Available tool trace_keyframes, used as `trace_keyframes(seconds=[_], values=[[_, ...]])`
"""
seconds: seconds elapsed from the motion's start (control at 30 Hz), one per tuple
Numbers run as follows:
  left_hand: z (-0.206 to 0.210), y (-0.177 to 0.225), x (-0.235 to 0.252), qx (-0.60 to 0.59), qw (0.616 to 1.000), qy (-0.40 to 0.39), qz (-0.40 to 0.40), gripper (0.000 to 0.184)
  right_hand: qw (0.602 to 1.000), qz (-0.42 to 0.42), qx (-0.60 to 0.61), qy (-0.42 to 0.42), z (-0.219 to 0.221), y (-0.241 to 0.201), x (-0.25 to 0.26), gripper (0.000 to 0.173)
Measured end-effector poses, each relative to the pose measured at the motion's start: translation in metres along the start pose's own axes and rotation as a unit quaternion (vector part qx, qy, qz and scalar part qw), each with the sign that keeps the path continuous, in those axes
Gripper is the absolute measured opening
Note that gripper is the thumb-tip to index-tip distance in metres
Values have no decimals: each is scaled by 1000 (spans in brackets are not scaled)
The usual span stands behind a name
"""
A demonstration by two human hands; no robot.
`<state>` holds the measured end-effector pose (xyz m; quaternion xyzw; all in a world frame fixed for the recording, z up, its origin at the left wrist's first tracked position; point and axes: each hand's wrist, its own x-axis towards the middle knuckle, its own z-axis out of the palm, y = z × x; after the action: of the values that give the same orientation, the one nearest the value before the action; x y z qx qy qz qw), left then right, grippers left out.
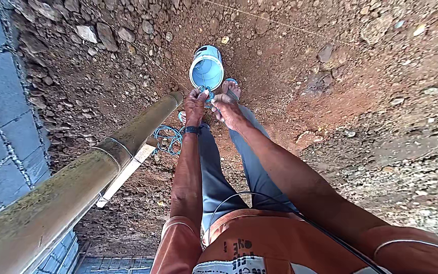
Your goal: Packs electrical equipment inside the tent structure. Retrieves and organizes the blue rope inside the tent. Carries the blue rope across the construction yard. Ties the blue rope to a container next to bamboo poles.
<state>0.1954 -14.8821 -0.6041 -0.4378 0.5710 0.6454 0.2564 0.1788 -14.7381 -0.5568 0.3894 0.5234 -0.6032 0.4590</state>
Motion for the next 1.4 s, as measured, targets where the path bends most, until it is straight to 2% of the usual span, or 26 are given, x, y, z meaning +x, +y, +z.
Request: trace_keyframes(seconds=[0.17,0.33,0.47,0.57,0.63,0.73,0.87,0.93,1.03,1.13,1.23,1.4], values=[[10,-2,11,-28,999,24,1,29,981,-52,-175,62,-2,-3,-11,28],[13,2,16,-16,998,37,-47,28,981,-43,-175,77,0,-10,-18,25],[17,0,25,-72,992,49,-93,27,976,-20,-198,84,8,-20,-33,24],[24,0,31,-131,980,69,-135,25,973,-32,-209,91,11,-24,-40,24],[30,-3,34,-138,978,78,-134,25,975,-28,-202,93,13,-26,-41,23],[36,-6,27,-135,980,79,-120,31,977,-34,-185,96,15,-28,-42,24],[34,-4,-11,-130,972,99,-171,52,978,-39,-186,86,21,-29,-45,26],[31,0,-25,-164,962,74,-208,55,979,-41,-182,85,24,-27,-46,25],[25,19,-28,-275,930,-3,-243,36,977,-47,-190,83,27,-26,-48,26],[21,38,-15,-345,900,-23,-265,15,973,-42,-212,85,28,-28,-47,27],[21,47,-2,-336,900,2,-279,10,965,-47,-241,88,31,-34,-49,26],[26,47,11,-321,906,35,-274,15,963,-56,-242,107,38,-42,-59,27]])
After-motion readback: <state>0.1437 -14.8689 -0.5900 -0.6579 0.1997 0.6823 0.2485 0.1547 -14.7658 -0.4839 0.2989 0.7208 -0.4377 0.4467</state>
